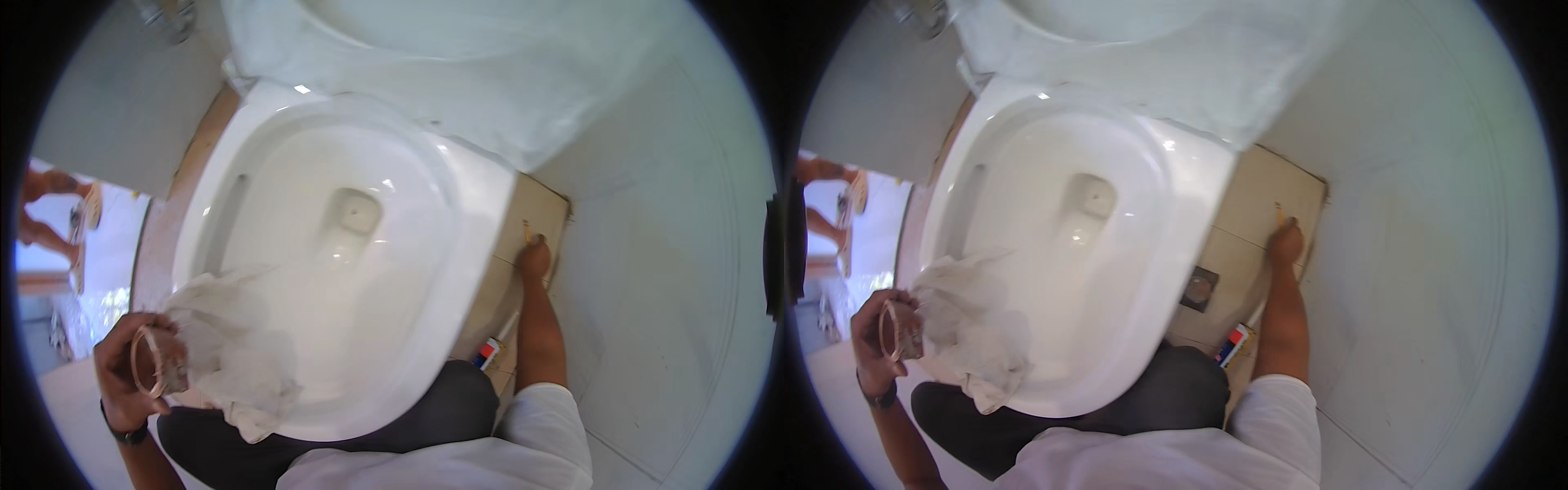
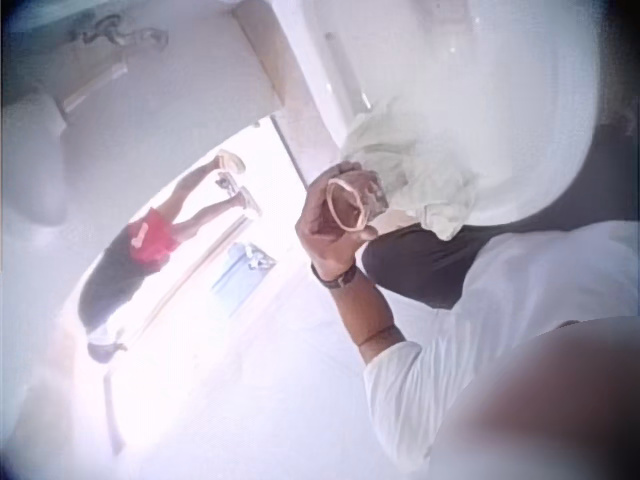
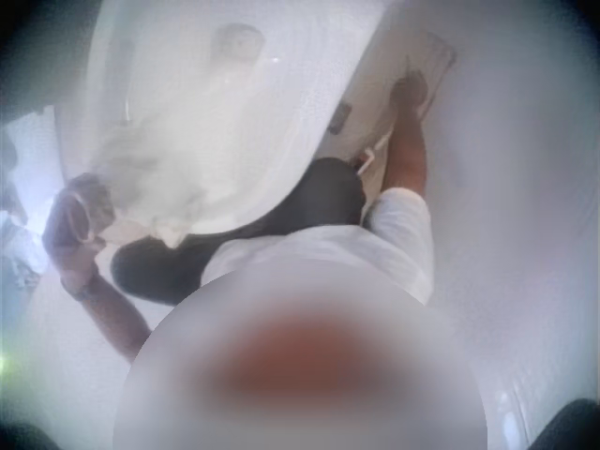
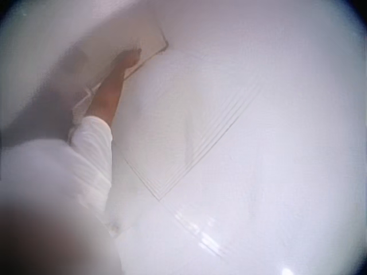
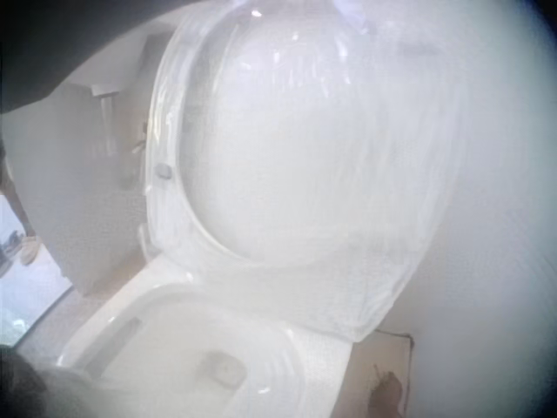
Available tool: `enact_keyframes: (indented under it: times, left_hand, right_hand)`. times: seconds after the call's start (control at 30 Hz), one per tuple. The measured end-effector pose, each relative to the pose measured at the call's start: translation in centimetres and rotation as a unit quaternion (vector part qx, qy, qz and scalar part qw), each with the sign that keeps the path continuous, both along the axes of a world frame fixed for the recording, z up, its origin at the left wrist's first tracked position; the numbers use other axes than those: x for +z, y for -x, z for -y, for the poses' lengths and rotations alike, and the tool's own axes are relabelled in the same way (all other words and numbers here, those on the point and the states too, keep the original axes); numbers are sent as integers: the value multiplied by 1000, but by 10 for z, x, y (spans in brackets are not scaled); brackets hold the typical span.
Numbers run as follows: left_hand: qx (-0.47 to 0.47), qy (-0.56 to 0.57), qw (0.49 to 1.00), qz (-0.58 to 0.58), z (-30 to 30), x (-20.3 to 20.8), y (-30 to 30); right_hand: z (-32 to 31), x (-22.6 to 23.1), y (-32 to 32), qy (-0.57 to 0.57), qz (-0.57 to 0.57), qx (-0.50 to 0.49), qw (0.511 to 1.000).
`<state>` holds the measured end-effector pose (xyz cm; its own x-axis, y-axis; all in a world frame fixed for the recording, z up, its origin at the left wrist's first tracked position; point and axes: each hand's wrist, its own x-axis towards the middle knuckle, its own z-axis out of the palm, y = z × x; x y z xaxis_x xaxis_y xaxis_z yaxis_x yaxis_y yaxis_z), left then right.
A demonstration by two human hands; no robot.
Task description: The person kneels beside a white toilet and applies sealant along the base-to-floor joint using a caulking gun. They then smooth the bead with a finger and wipe excess sealant onto a cloth.
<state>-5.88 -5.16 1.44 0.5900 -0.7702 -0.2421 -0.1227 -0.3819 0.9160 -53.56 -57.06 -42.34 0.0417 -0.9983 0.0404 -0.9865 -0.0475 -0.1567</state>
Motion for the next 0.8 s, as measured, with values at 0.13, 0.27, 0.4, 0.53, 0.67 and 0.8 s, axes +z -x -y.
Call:
enact_keyframes:
  times: [0.13, 0.27, 0.4, 0.53, 0.67, 0.8]
  left_hand:
    - [-13, 22, 1000, -6, 15, -4, -15]
    - [-53, 70, 996, -16, 19, 9, -43]
    - [-60, 112, 991, -34, 7, 53, -70]
    - [-39, 132, 990, -37, -13, 121, -79]
    - [-45, 134, 988, -55, -29, 211, -79]
    - [-49, 121, 990, -61, -36, 294, -69]
  right_hand:
    - [15, 48, -11, 173, 89, 28, 981]
    - [12, 269, -22, 322, 345, 58, 880]
    - [-59, 554, -11, 546, 83, 178, 814]
    - [-130, 685, -32, 458, 102, 250, 847]
    - [-172, 754, -48, 315, 129, 248, 907]
    - [-199, 788, -50, 195, 141, 210, 948]
